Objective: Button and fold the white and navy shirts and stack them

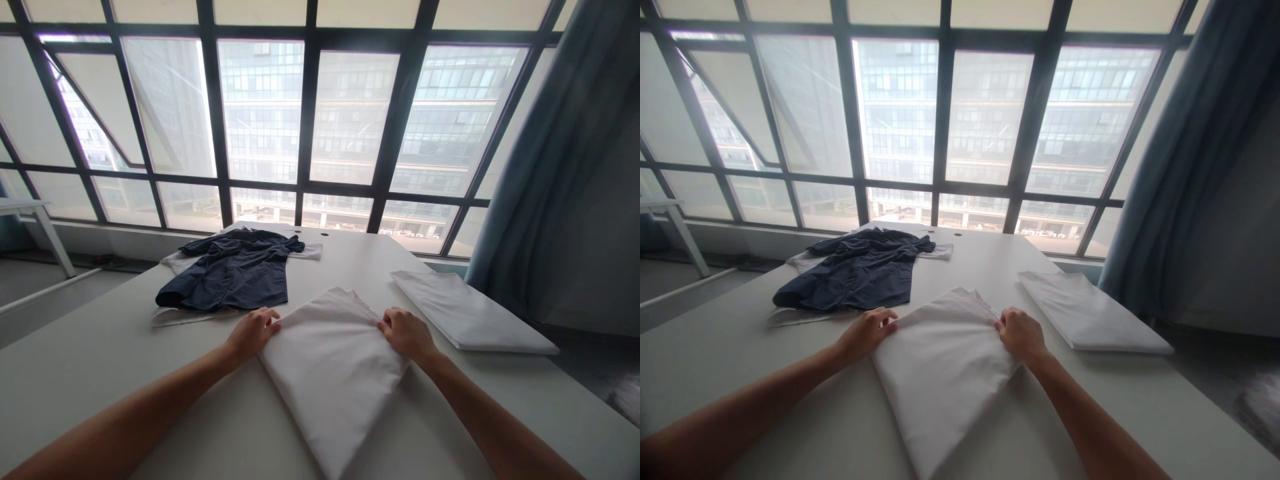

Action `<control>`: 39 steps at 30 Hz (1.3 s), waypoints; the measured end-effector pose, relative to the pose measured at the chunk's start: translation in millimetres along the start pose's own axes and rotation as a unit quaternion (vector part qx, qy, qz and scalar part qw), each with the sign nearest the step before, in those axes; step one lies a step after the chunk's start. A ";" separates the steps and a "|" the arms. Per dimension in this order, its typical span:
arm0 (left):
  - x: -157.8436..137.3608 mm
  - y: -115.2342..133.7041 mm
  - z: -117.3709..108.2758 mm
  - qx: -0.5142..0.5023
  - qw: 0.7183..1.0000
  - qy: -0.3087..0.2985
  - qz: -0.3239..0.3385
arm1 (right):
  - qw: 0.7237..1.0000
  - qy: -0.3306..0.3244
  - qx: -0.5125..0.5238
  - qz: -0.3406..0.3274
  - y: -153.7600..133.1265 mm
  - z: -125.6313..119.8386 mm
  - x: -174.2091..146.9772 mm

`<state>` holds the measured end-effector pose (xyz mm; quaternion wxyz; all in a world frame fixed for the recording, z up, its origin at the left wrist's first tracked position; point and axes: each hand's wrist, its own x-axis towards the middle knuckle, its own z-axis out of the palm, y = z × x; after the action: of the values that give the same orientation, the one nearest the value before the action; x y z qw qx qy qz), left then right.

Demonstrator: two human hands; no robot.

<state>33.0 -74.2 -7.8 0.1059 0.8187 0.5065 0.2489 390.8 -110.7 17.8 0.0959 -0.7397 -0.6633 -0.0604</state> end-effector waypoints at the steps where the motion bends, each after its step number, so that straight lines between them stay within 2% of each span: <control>1: 1.2 -0.8 -1.8 0.017 1.000 -0.007 -0.018 | 1.000 -0.012 -0.002 0.003 -0.9 1.9 0.4; 3: 2.8 -0.9 -6.5 0.055 0.997 -0.016 -0.047 | 0.999 -0.031 -0.006 0.010 -2.5 4.9 0.3; 5: 1.6 2.4 -10.8 0.103 0.993 -0.014 -0.050 | 1.000 -0.018 -0.017 -0.003 -5.9 6.0 -2.0; 8: -7.6 14.3 -10.7 0.133 0.991 0.000 0.033 | 0.996 0.045 -0.008 -0.078 -22.4 4.9 -9.8; 10: -16.9 23.3 -4.7 0.114 0.987 -0.020 0.110 | 0.986 0.057 0.036 -0.154 -45.0 4.2 -16.0; 12: -25.2 29.4 3.6 0.096 0.982 -0.067 0.149 | 0.966 0.032 0.083 -0.244 -74.4 5.2 -19.4; 14: -30.0 31.0 10.5 0.092 0.978 -0.107 0.154 | 0.938 -0.017 0.112 -0.327 -103.3 9.0 -16.4; 16: -31.3 29.3 14.1 0.089 0.977 -0.123 0.149 | 0.918 -0.068 0.123 -0.370 -122.8 16.2 -5.0; 18: -30.9 26.7 14.4 0.086 0.978 -0.129 0.142 | 0.918 -0.101 0.114 -0.366 -127.3 26.1 14.5; 20: -30.2 24.8 12.9 0.083 0.978 -0.137 0.135 | 0.933 -0.114 0.090 -0.328 -117.2 37.1 38.6; 24: -28.7 22.6 7.6 0.087 0.980 -0.141 0.106 | 0.970 -0.103 0.046 -0.217 -80.0 54.6 83.0; 28: -24.7 15.6 2.9 0.082 0.983 -0.146 0.071 | 0.983 -0.071 0.016 -0.166 -64.3 56.8 99.4; 31: -20.7 8.6 2.4 0.074 0.985 -0.144 0.061 | 0.987 -0.022 -0.003 -0.160 -74.9 46.6 82.8; 34: -17.7 5.6 3.1 0.094 0.986 -0.132 0.034 | 0.983 0.004 0.020 -0.180 -93.8 32.7 39.8; 37: -18.6 9.3 1.7 0.123 0.985 -0.125 0.002 | 0.972 -0.028 0.065 -0.225 -102.6 25.5 -9.9; 39: -21.9 15.6 -1.0 0.143 0.982 -0.123 -0.007 | 0.966 -0.071 0.075 -0.238 -95.5 26.6 -29.0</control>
<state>36.6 -100.9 -6.9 0.0509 0.8461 0.5258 0.0710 291.7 -123.2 -8.5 0.0871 -0.5536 -0.8280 0.0212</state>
